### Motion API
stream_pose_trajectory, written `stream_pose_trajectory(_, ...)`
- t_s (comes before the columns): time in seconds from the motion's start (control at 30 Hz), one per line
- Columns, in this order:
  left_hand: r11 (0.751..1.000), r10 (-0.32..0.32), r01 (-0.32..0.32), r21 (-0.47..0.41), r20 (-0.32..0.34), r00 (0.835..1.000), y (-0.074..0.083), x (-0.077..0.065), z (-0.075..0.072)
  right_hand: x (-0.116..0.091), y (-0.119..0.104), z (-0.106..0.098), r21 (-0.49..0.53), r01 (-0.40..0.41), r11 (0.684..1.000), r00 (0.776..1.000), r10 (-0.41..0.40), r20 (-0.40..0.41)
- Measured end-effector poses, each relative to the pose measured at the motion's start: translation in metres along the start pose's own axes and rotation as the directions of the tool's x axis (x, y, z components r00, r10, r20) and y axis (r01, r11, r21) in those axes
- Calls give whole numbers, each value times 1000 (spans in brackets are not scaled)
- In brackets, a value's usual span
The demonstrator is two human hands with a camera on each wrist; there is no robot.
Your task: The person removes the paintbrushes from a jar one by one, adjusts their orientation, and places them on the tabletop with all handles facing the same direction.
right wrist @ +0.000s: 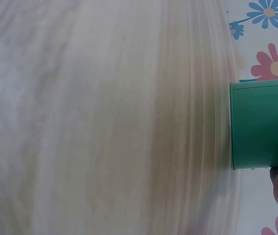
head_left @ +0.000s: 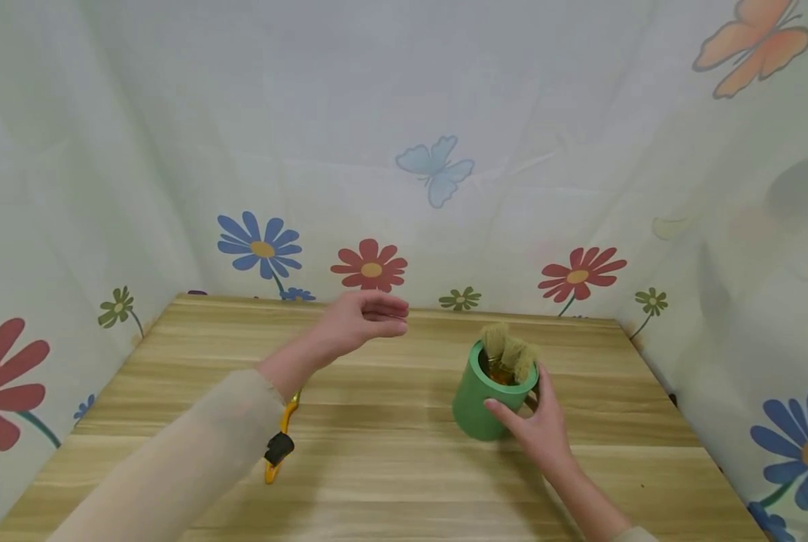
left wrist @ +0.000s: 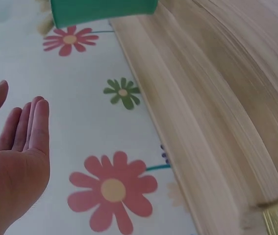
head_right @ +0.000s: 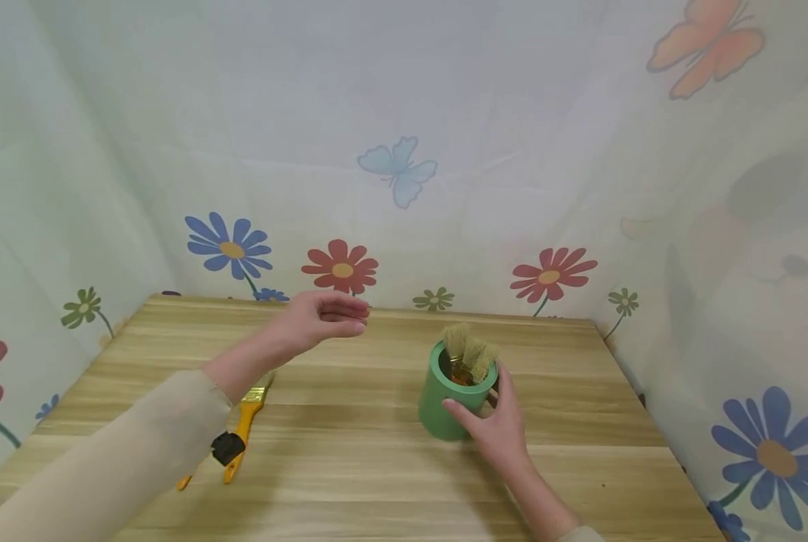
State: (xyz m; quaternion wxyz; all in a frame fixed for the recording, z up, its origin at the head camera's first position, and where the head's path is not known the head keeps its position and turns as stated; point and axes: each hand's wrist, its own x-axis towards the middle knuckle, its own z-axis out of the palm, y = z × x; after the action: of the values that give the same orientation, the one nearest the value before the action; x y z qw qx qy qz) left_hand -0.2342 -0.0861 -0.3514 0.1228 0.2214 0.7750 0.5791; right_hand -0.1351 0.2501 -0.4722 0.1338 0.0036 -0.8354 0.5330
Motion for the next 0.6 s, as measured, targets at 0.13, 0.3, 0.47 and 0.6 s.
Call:
stream_pose_trajectory(0.13,1000,24,-23,-20,32,999,7,8,16,0,0,0,-6,-3,1000,1000,3,-2)
stream_pose_trajectory(0.3,998,55,-52,-42,87,995,14,16,35,0,0,1,0,-2,1000,1000,2,-2)
stream_pose_trajectory(0.47,996,85,-81,-38,126,988,17,26,52,1,0,2,3,4,1000,1000,-4,-5)
stream_pose_trajectory(0.6,996,92,-91,-20,137,986,18,31,64,1,0,3,3,6,1000,1000,-6,-10)
